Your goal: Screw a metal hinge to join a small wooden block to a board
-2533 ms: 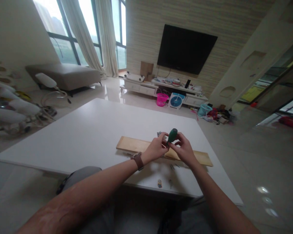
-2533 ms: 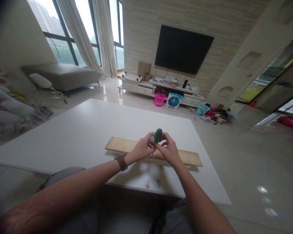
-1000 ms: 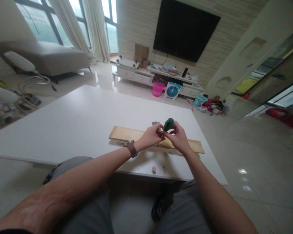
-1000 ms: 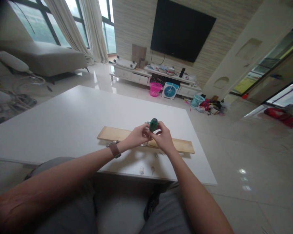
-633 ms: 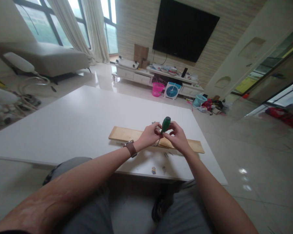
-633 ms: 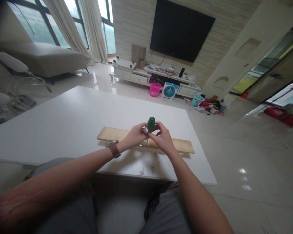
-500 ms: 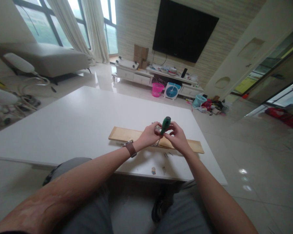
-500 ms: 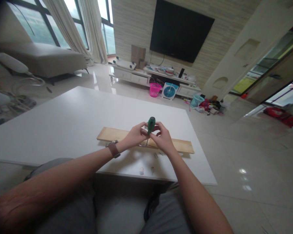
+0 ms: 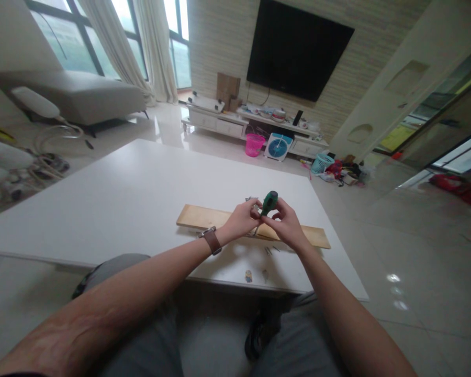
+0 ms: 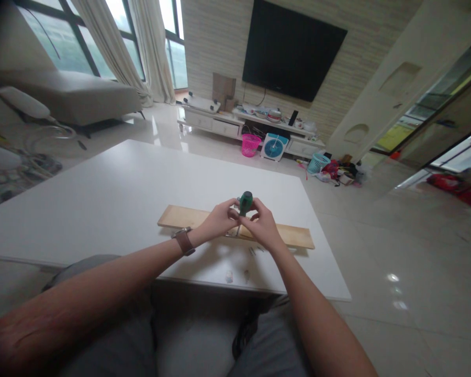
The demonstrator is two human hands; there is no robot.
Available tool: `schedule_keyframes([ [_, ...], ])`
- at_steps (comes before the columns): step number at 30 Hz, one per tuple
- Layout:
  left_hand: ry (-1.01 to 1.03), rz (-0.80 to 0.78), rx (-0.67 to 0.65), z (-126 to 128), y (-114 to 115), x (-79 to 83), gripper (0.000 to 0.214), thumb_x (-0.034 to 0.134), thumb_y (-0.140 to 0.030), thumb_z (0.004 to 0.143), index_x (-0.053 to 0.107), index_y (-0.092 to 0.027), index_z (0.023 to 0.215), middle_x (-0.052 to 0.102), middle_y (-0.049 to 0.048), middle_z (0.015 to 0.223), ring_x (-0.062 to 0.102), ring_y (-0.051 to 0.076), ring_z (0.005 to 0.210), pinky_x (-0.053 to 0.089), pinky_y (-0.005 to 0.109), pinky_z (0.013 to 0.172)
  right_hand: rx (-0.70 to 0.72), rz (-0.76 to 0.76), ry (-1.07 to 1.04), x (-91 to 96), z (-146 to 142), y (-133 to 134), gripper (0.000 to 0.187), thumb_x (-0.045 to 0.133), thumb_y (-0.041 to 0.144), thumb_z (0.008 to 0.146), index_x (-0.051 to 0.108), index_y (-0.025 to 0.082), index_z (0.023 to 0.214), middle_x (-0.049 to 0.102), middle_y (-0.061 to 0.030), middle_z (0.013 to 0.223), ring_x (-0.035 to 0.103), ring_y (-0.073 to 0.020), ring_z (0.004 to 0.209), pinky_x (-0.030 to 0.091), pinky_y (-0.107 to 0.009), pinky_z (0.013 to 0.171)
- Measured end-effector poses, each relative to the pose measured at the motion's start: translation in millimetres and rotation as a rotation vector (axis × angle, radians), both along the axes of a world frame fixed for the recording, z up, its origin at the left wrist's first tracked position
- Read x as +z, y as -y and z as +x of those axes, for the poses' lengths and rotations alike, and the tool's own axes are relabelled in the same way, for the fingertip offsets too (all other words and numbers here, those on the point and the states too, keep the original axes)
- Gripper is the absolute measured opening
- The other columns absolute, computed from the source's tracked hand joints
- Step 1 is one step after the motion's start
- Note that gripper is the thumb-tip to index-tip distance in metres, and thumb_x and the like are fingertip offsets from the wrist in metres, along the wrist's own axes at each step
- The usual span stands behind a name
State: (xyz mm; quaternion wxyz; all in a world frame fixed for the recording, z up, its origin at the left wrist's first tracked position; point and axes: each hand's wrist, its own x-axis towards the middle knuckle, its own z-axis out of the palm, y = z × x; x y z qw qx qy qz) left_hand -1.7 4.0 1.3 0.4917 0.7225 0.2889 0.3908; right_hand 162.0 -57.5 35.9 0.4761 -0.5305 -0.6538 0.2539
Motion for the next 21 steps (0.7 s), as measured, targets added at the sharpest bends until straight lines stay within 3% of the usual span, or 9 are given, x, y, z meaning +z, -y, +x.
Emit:
schedule_keyframes([
  [5,0.026,0.035,-0.034,0.6,0.4,-1.4,0.031,0.071,-0.01,0.075,0.065,-0.018,0.104,0.072,-0.0002,0.082,0.068,0.016,0.076,0.051,0.026,0.072,-0.037,0.005,-0.004,-2.7,-0.4,-2.1,0.034,0.08,0.037,0.079,0.066,0.022,0.106,0.072,-0.0042,0.101,0.067,-0.0195,0.09,0.049,-0.026,0.064],
  [11,0.005,0.064,-0.014,0.7,-1.4,-3.4,0.019,0.074,-0.013,0.076,0.066,-0.018,0.092,0.069,-0.0006,0.077,0.065,0.015,0.073,0.05,0.026,0.071,-0.082,0.001,0.025,0.4,-4.1,-0.3,0.032,0.082,0.041,0.079,0.066,0.022,0.1,0.07,-0.0028,0.094,0.063,-0.0181,0.085,0.047,-0.025,0.061],
  [16,-0.005,-0.037,-0.018,-0.8,-1.9,0.0,0.028,0.073,-0.014,0.079,0.063,-0.019,0.104,0.07,-0.0028,0.071,0.07,0.017,0.072,0.051,0.026,0.071,-0.051,-0.017,-0.047,-0.3,0.1,-1.5,0.035,0.076,0.031,0.075,0.064,0.023,0.108,0.072,-0.0036,0.103,0.068,-0.0204,0.094,0.049,-0.026,0.065],
  [21,-0.002,0.013,-0.055,-0.5,-0.4,-0.4,0.031,0.073,-0.01,0.077,0.064,-0.019,0.105,0.075,0.0014,0.084,0.073,0.019,0.082,0.053,0.028,0.076,-0.076,-0.001,-0.032,-0.5,0.3,-2.4,0.035,0.081,0.039,0.075,0.063,0.022,0.101,0.072,-0.003,0.095,0.066,-0.0192,0.085,0.048,-0.026,0.062],
])
